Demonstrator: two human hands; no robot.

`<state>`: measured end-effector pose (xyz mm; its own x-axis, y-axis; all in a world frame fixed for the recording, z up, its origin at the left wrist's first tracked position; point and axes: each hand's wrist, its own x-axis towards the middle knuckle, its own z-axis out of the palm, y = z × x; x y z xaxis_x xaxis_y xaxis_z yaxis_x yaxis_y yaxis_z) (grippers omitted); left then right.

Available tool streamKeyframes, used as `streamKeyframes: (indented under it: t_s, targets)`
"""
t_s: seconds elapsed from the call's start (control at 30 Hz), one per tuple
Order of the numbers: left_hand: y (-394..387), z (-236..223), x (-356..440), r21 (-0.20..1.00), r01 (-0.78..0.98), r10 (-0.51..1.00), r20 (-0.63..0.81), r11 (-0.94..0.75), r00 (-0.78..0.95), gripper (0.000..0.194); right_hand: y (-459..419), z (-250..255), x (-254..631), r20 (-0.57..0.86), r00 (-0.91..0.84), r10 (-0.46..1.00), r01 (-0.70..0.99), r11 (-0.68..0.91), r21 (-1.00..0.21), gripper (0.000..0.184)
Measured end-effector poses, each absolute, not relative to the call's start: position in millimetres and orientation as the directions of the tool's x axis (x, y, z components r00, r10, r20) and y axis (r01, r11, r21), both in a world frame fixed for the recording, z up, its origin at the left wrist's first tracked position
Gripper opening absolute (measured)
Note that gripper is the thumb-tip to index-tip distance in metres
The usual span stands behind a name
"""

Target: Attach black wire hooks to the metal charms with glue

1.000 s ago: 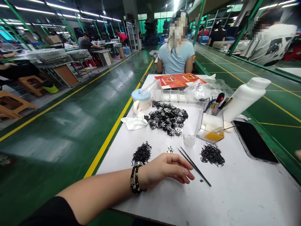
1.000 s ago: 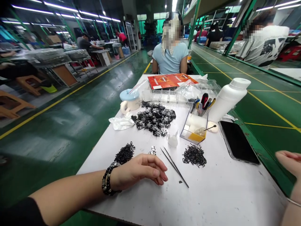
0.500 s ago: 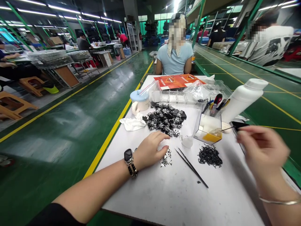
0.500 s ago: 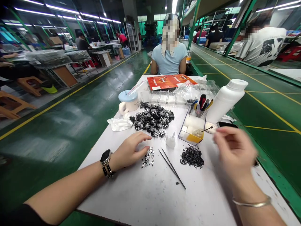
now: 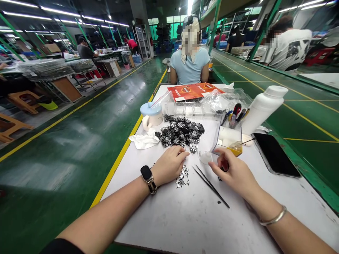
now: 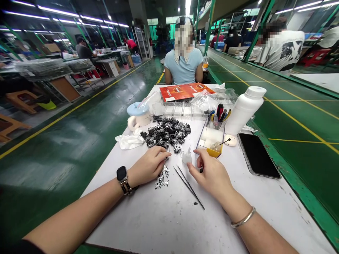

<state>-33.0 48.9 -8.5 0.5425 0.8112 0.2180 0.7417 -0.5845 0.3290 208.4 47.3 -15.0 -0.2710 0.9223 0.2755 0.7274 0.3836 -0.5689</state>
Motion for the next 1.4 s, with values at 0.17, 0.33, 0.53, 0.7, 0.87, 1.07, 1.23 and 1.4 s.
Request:
streamKeyframes:
  t_s: [0.17,0.33,0.53,0.7,0.87,1.07,1.23,1.4]
  targets:
    - [51,-10,-36,0.345,0.734,0.811,0.212,-0.584,0.545,0.035,50,-13,198,0.188,-0.274,0.943,0.749,0.332,-0.573,0.039]
    - [53,-5,-36,0.459,0.717,0.849,0.218,-0.525,0.482,0.028,59,-12,193,0.154,-0.214,0.965,0.729,0.262,-0.633,0.023]
    - [45,-4,-44,0.809,0.538,0.967,0.146,-0.237,0.207,0.035,58,-6,197,0.146,-0.118,0.982,0.494,0.185,-0.849,0.030]
    - [22,1,-36,0.945,0.315,0.954,-0.168,0.084,0.248,0.048,50,5,195,0.069,-0.108,0.992,0.109,0.081,-0.991,0.042]
    - [3,12,-16,0.929,0.179,0.862,-0.367,0.323,0.350,0.034,38,14,196,0.075,0.030,0.997,-0.184,0.079,-0.980,0.039]
    - [-5,18,-10,0.935,0.198,0.828,-0.353,0.294,0.435,0.033,16,23,201,0.189,0.192,0.963,-0.173,0.223,-0.960,0.034]
    - [-12,14,-8,0.954,0.195,0.835,-0.295,0.229,0.465,0.032,-12,25,203,0.499,0.055,0.865,0.040,0.498,-0.866,0.019]
    - [-13,10,-7,0.957,0.197,0.845,-0.281,0.212,0.456,0.031,-22,25,204,0.539,-0.078,0.839,0.159,0.544,-0.824,0.018]
